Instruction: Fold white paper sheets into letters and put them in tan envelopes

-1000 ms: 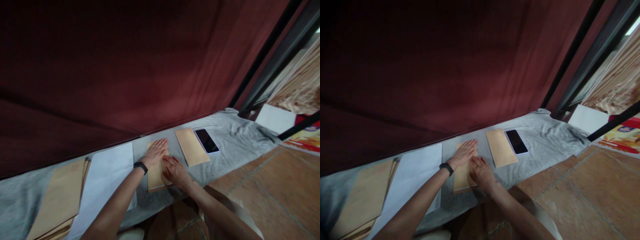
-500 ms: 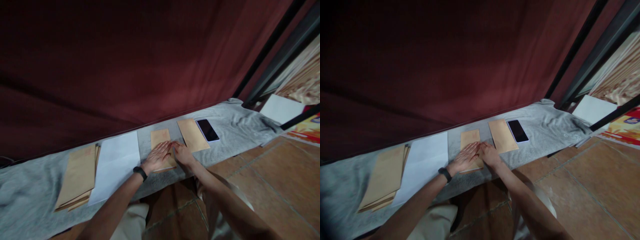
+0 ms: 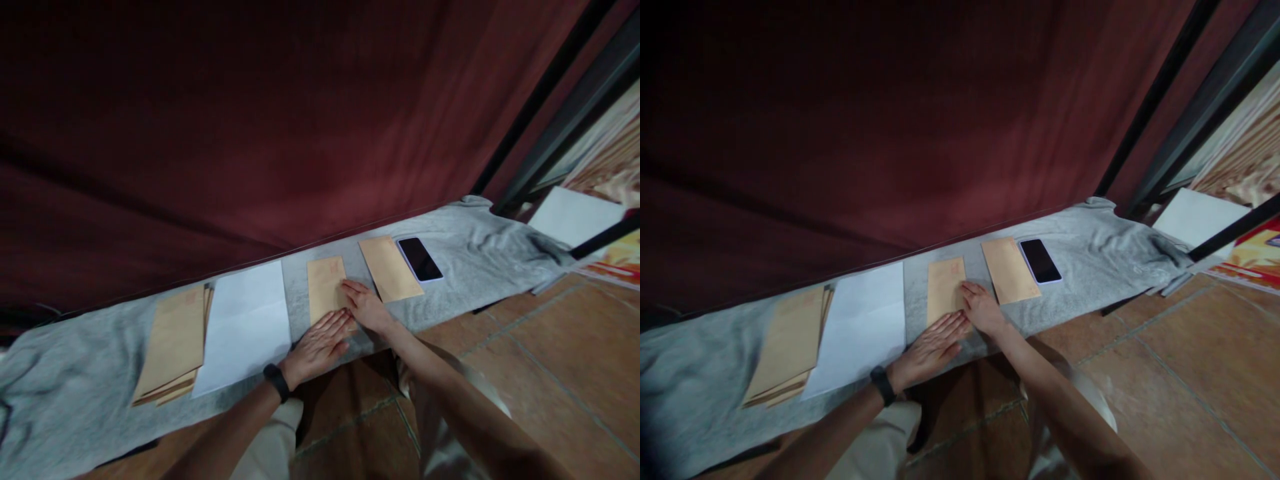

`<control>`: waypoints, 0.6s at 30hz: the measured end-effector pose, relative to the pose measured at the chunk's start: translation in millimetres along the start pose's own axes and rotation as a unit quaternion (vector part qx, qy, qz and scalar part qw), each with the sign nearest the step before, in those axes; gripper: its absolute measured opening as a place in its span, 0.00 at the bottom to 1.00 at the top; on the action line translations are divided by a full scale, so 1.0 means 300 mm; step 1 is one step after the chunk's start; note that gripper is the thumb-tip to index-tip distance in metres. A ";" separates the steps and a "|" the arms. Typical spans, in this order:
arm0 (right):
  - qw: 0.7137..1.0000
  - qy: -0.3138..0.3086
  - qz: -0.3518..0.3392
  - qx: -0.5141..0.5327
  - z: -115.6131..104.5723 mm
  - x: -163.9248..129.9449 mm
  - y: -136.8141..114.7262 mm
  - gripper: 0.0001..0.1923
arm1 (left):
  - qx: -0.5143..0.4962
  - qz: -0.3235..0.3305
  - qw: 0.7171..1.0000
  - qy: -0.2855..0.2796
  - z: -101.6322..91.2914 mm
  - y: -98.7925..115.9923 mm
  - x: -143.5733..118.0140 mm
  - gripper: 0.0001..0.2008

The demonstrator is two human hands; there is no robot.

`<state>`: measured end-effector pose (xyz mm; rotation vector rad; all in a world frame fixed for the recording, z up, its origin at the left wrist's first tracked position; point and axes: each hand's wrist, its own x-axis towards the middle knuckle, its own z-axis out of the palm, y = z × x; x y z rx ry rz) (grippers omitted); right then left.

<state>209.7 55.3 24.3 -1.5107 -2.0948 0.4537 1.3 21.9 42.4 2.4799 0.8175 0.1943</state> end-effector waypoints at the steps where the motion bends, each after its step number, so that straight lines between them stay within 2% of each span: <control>1: 1.000 -0.005 -0.014 -0.009 0.008 -0.003 0.001 0.24 | -0.019 -0.001 1.000 -0.004 -0.003 0.004 -0.009 0.26; 5: 0.997 -0.023 -0.043 -0.060 0.032 -0.020 0.009 0.25 | -0.087 -0.008 0.996 -0.005 -0.024 -0.020 -0.020 0.23; 8: 0.996 -0.012 -0.035 -0.084 0.040 -0.031 0.018 0.26 | -0.053 -0.033 0.998 0.022 -0.032 -0.073 0.015 0.25; 14: 0.996 -0.003 -0.011 -0.086 0.045 -0.024 0.029 0.26 | 0.060 -0.087 0.994 -0.025 -0.052 -0.168 0.195 0.30; 16: 0.996 0.004 -0.006 -0.090 0.050 -0.022 0.029 0.26 | 0.091 -0.095 0.991 -0.017 -0.071 -0.201 0.257 0.30; 18: 0.995 0.012 -0.008 -0.098 0.054 -0.024 0.027 0.26 | 0.110 -0.064 0.992 0.002 -0.094 -0.243 0.306 0.29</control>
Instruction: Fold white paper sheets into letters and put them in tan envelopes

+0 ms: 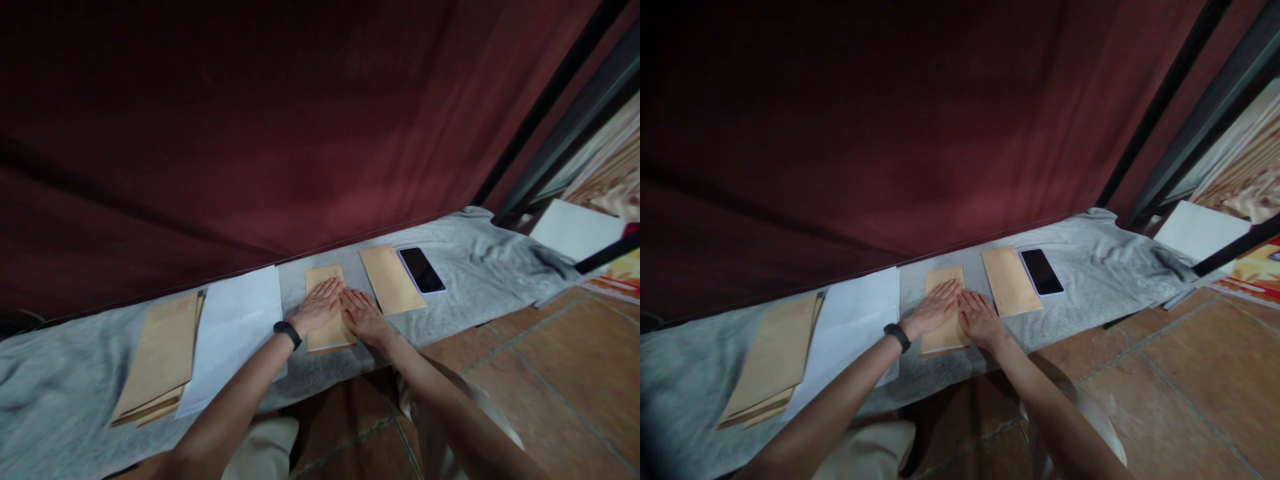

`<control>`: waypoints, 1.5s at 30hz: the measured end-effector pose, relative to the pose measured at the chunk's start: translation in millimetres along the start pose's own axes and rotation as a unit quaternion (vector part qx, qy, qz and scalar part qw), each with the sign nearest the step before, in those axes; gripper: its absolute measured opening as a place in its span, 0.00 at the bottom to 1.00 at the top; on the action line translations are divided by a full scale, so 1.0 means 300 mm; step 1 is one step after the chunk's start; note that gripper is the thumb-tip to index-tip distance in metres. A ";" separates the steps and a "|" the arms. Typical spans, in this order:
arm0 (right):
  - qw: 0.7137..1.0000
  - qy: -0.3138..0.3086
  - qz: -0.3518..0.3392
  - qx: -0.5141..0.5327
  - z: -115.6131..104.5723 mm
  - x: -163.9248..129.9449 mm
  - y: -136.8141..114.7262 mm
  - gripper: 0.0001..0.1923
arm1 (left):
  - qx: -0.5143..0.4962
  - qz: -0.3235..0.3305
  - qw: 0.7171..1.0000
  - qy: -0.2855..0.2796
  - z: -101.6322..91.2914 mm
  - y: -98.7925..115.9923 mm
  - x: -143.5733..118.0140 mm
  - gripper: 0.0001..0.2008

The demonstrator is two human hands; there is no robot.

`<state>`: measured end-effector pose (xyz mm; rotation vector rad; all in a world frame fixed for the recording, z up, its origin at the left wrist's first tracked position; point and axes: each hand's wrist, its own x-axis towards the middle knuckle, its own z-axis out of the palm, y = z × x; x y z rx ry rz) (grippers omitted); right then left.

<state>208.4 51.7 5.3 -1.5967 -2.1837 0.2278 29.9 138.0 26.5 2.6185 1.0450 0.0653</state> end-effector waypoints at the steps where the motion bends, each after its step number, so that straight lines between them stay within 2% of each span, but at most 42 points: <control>1: 1.000 0.003 -0.002 -0.005 0.001 -0.002 -0.001 0.26 | 0.007 0.020 1.000 0.008 -0.006 -0.022 0.022 0.29; 5: 1.000 0.002 -0.010 -0.022 0.000 -0.004 0.000 0.27 | 0.054 0.033 0.997 0.038 -0.011 -0.091 0.075 0.29; 9: 1.000 -0.004 -0.005 -0.029 -0.004 0.005 0.009 0.26 | 0.094 0.041 0.994 0.041 0.004 -0.095 0.074 0.29; 17: 0.999 0.004 0.019 -0.025 0.005 0.008 0.009 0.26 | 0.113 0.063 0.990 0.054 0.029 -0.042 -0.004 0.29; 21: 0.999 -0.006 0.040 -0.014 -0.019 0.019 0.000 0.25 | 0.106 0.066 0.990 0.059 0.051 -0.006 -0.052 0.29; 28: 0.991 -0.016 0.133 0.029 -0.083 0.074 -0.023 0.16 | 0.095 0.052 0.991 0.075 0.076 0.076 -0.134 0.30; 33: 0.975 -0.031 0.214 0.059 -0.071 0.111 -0.043 0.14 | 0.090 0.062 0.991 0.070 0.099 0.115 -0.186 0.29; 42: 0.951 -0.050 0.290 0.093 -0.046 0.174 -0.027 0.15 | 0.071 0.051 0.995 0.043 0.094 0.188 -0.255 0.30; 45: 0.949 -0.056 0.295 0.096 -0.046 0.186 -0.020 0.15 | 0.065 0.048 0.996 0.041 0.099 0.211 -0.266 0.30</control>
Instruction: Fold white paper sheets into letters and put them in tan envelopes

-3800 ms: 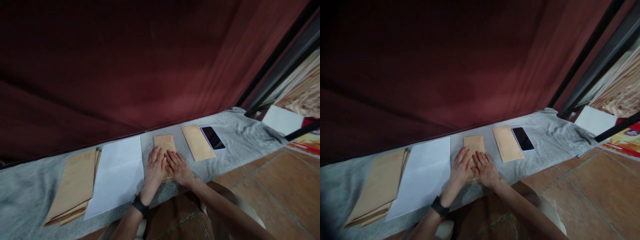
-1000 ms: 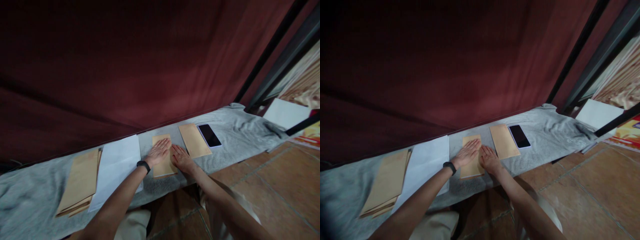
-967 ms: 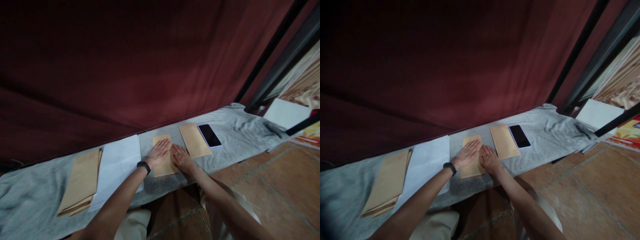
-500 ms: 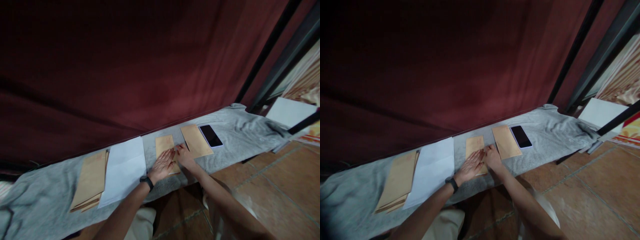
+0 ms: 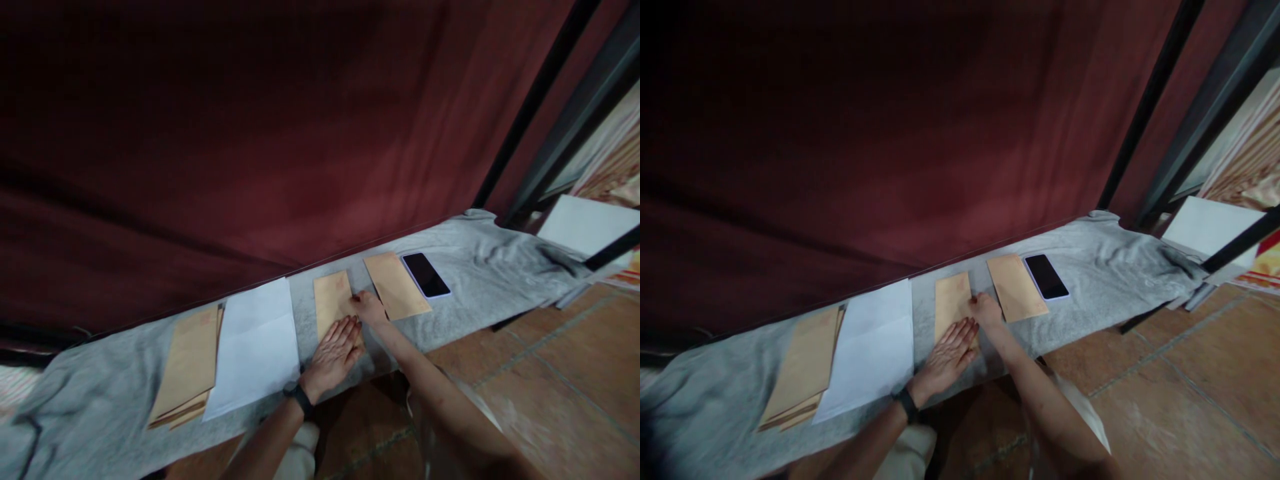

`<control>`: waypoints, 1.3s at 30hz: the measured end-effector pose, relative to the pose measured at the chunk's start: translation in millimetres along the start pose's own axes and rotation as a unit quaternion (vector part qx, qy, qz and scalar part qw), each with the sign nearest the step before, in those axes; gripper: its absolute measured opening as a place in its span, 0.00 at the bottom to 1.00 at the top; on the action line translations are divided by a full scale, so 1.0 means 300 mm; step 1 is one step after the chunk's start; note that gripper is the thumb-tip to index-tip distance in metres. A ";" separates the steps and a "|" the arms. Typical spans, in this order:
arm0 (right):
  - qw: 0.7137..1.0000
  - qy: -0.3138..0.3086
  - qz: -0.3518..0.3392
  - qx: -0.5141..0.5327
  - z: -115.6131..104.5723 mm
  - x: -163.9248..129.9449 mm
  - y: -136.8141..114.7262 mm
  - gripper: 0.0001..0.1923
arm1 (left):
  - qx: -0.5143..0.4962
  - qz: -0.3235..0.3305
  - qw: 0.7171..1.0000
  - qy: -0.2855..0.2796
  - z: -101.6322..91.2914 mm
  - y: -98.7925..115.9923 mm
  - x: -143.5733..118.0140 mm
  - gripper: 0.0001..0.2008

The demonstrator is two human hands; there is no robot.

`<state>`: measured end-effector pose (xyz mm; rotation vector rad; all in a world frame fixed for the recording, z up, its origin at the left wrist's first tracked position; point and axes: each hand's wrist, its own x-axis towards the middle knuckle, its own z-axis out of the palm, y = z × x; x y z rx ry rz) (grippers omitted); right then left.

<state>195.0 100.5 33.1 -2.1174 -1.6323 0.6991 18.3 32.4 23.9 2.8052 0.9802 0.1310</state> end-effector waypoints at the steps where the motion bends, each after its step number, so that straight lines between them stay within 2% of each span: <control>1: 1.000 -0.001 -0.004 0.001 0.000 0.003 -0.001 0.15 | -0.003 -0.001 1.000 0.000 0.002 0.007 -0.002 0.30; 5: 1.000 0.000 -0.020 0.005 -0.001 0.014 -0.004 0.12 | -0.045 -0.015 0.999 -0.014 -0.002 0.011 0.005 0.29; 9: 0.999 0.005 -0.035 0.001 -0.002 0.025 -0.002 0.11 | -0.115 -0.023 0.993 -0.001 -0.044 -0.061 0.047 0.26; 11: 0.999 0.008 -0.045 -0.001 0.001 0.029 -0.003 0.12 | -0.099 -0.056 0.992 0.047 -0.067 -0.125 0.081 0.27; 14: 0.999 0.017 -0.047 -0.010 0.008 0.032 -0.009 0.11 | -0.035 -0.100 0.991 0.079 -0.076 -0.222 0.134 0.30; 18: 0.998 0.022 -0.047 -0.022 0.011 0.029 -0.014 0.11 | 0.029 -0.130 0.990 0.054 -0.040 -0.276 0.172 0.30; 23: 0.997 0.017 -0.066 -0.020 -0.006 0.013 -0.008 0.12 | 0.034 -0.081 0.995 0.037 -0.002 -0.234 0.157 0.29; 32: 0.993 0.006 -0.117 -0.014 -0.013 -0.019 -0.006 0.13 | 0.005 -0.024 1.000 0.009 -0.017 -0.134 0.082 0.27; 39: 0.982 -0.035 -0.184 -0.001 -0.025 -0.051 0.013 0.15 | -0.017 -0.001 1.000 -0.001 -0.016 -0.072 0.013 0.28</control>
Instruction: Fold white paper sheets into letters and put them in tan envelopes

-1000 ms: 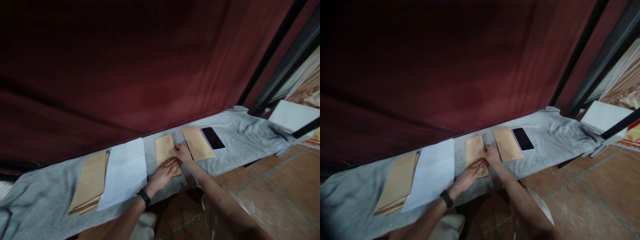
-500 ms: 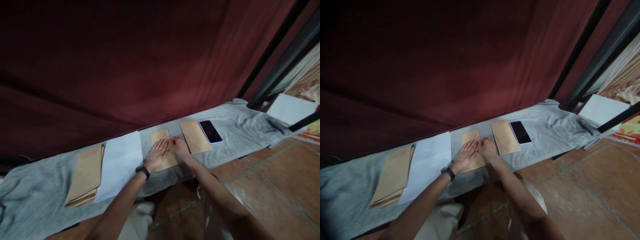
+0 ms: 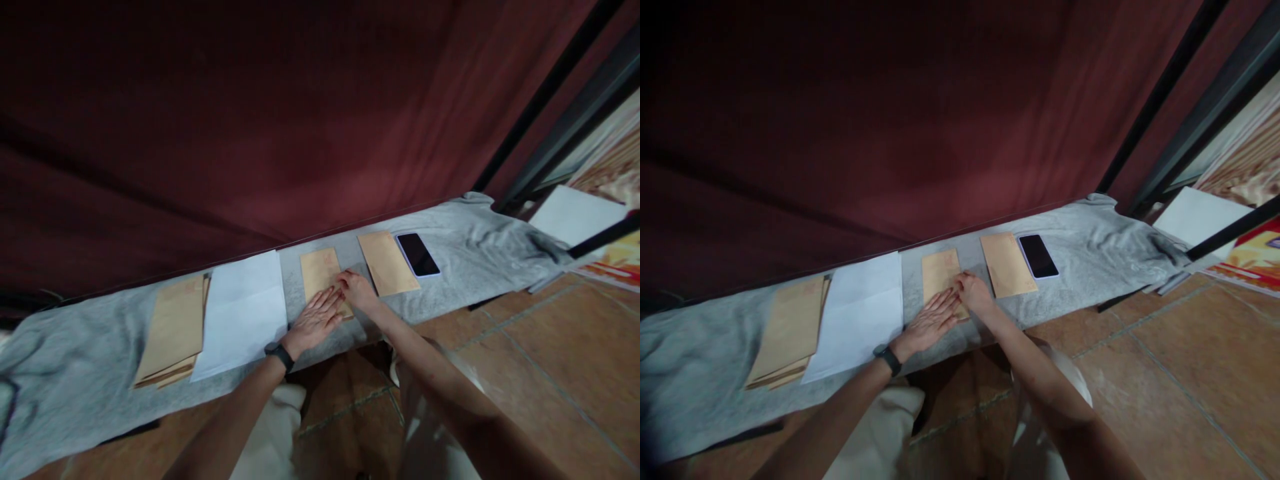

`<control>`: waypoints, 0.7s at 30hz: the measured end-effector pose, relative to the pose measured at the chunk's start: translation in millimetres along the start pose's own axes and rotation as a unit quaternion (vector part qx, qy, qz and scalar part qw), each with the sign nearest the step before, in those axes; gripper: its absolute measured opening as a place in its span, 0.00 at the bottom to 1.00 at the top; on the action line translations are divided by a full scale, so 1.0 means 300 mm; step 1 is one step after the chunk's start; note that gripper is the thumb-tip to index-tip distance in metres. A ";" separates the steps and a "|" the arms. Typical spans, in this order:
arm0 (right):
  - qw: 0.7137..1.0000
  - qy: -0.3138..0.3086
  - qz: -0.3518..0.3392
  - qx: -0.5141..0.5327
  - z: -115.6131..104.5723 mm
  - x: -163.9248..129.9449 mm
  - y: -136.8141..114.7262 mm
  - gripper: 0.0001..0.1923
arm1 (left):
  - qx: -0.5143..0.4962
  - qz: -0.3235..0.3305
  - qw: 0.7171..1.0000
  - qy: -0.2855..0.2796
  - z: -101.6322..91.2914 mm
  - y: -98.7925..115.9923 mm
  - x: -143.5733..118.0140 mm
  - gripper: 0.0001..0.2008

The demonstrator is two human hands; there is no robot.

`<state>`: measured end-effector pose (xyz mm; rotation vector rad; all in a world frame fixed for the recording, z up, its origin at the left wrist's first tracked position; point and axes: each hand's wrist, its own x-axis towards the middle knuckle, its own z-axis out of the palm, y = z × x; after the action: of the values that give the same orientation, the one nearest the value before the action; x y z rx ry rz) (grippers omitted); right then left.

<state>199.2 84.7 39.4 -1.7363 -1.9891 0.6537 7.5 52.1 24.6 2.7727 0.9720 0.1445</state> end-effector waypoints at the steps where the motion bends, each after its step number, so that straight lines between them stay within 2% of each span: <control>1: 1.000 -0.007 -0.010 0.003 -0.001 -0.007 0.002 0.15 | -0.004 -0.001 1.000 0.003 0.001 0.010 -0.012 0.29; 4: 0.998 -0.021 -0.047 0.020 -0.001 -0.027 0.018 0.14 | -0.033 -0.014 0.999 0.026 0.002 0.035 -0.046 0.29; 7: 0.995 -0.021 -0.085 0.053 -0.002 -0.047 0.043 0.13 | -0.083 -0.034 0.994 0.069 0.005 0.041 -0.067 0.23; 13: 0.987 -0.057 -0.112 0.099 -0.030 -0.092 0.054 0.09 | -0.163 -0.068 0.976 0.126 0.012 0.028 -0.064 0.16; 17: 0.985 -0.093 -0.124 0.080 -0.063 -0.136 0.028 0.09 | -0.204 -0.061 0.968 0.131 0.000 0.029 -0.089 0.14; 21: 0.972 -0.117 -0.189 0.072 -0.093 -0.190 0.018 0.08 | -0.191 -0.077 0.973 0.108 -0.033 0.037 -0.136 0.11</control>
<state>227.7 30.8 58.1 -1.1944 -2.2827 0.8725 -18.9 19.6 35.8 2.3548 1.0733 0.5581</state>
